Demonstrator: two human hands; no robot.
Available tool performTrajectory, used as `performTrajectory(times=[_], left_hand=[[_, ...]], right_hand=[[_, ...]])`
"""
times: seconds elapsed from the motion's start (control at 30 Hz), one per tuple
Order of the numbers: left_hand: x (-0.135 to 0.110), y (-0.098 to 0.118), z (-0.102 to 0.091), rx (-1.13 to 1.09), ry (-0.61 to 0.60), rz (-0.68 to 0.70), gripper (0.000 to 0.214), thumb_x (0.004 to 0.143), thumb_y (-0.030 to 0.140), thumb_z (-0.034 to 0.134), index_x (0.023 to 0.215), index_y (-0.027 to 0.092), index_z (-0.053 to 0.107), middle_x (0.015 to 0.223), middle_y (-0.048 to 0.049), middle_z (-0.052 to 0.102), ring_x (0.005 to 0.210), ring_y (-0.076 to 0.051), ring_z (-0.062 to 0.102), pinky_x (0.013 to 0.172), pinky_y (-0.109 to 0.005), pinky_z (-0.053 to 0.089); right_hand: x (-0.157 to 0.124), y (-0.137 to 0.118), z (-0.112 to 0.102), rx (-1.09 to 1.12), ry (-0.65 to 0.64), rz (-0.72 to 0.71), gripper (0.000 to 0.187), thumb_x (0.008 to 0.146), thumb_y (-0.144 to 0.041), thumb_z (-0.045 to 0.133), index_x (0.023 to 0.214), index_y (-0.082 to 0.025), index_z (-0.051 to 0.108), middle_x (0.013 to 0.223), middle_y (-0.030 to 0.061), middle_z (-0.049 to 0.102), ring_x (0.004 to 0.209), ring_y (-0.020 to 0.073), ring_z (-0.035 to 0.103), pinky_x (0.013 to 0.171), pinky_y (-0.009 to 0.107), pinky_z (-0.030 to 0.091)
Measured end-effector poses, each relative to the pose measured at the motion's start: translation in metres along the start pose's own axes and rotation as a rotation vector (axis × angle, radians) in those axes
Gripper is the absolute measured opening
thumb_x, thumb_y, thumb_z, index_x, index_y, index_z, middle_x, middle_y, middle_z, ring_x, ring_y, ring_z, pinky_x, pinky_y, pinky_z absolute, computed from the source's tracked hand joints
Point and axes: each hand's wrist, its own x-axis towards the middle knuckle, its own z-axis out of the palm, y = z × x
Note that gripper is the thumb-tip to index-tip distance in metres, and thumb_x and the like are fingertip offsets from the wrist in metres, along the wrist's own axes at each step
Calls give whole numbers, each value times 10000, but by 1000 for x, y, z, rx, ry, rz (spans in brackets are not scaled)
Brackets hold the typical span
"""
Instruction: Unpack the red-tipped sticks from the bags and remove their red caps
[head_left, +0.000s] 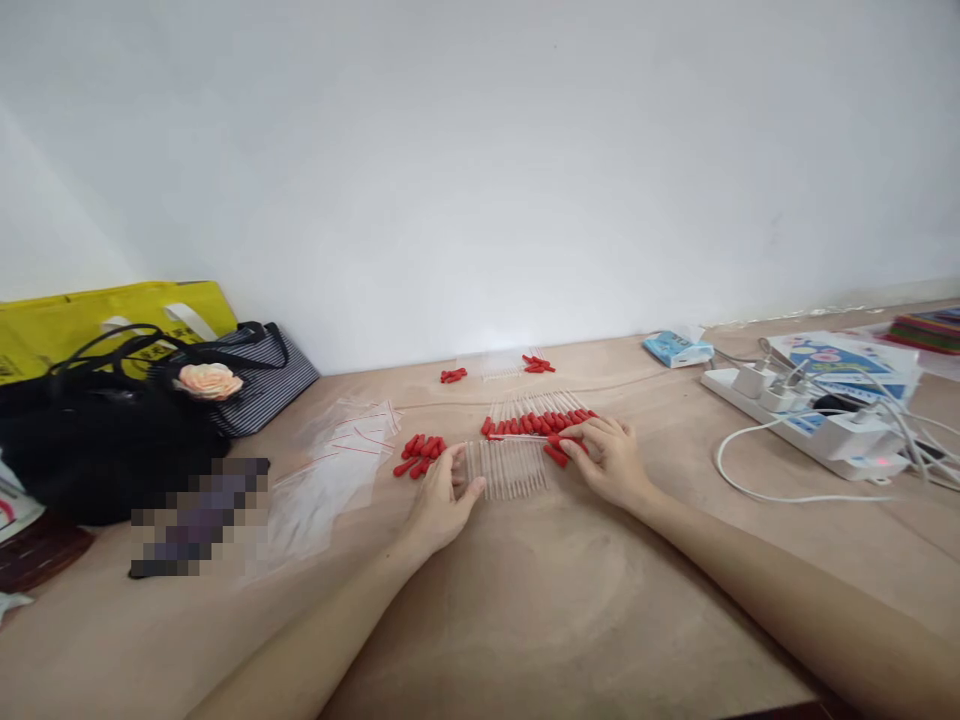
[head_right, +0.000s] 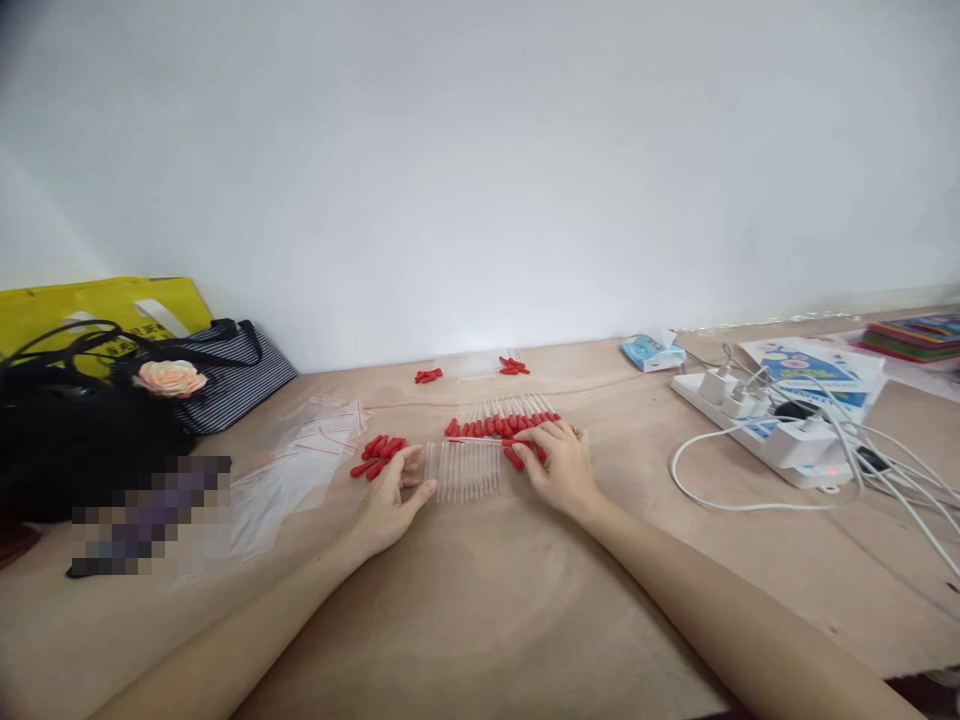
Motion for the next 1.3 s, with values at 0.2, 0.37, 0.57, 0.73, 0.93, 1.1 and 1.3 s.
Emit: performTrajectory(times=[0.2,0.37,0.57,0.73,0.93,1.1,1.3], left_hand=[[0,11,-8,344,208,410,338,783,268,508,1107,174,483,1088,-99,544,1013,-240,469,845,-410,412],[-2,23,-5,552,251,731,157,802,251,520,928,215,605,967,-44,642,911,-224,540,829,-417,373],[-3,25,0,559,267,869,134,830,178,483,819,183,617,860,-8,683,884,-179,591,914,-419,343],[-3,25,1,576,268,905,138,832,165,478,839,162,616,887,-25,684,913,-183,595,930,-430,352],[0,23,5,540,237,897,148,838,176,466,845,160,613,895,-25,684,917,-188,596,918,-430,376],[0,21,5,507,191,906,155,845,168,455,833,167,610,876,-21,686,910,-155,601,958,-418,347],[-3,21,2,443,190,901,154,838,156,461,819,164,614,889,-29,687,894,-137,612,1009,-422,299]], right_hand=[[-10,-9,10,108,-61,-65,161,811,-323,502,826,-273,653,806,4,649,782,158,516,770,338,265],[-15,-23,15,162,-67,-202,146,810,-321,521,859,-277,651,778,-11,657,782,144,512,789,347,261],[-18,-29,18,58,-23,-354,174,810,-342,514,904,-273,643,822,-6,665,815,154,513,868,394,236],[-16,-30,22,-91,27,-476,180,800,-341,529,926,-258,627,918,-15,656,897,169,509,973,460,128],[-14,-32,22,-138,59,-537,151,811,-316,512,847,-242,639,894,-17,658,907,170,512,1001,478,92],[-14,-32,21,-151,72,-611,151,810,-315,514,813,-239,644,872,-17,659,901,163,511,1003,483,93],[-15,-31,20,-134,61,-631,140,805,-279,515,772,-243,647,832,-29,664,892,165,506,988,489,116]])
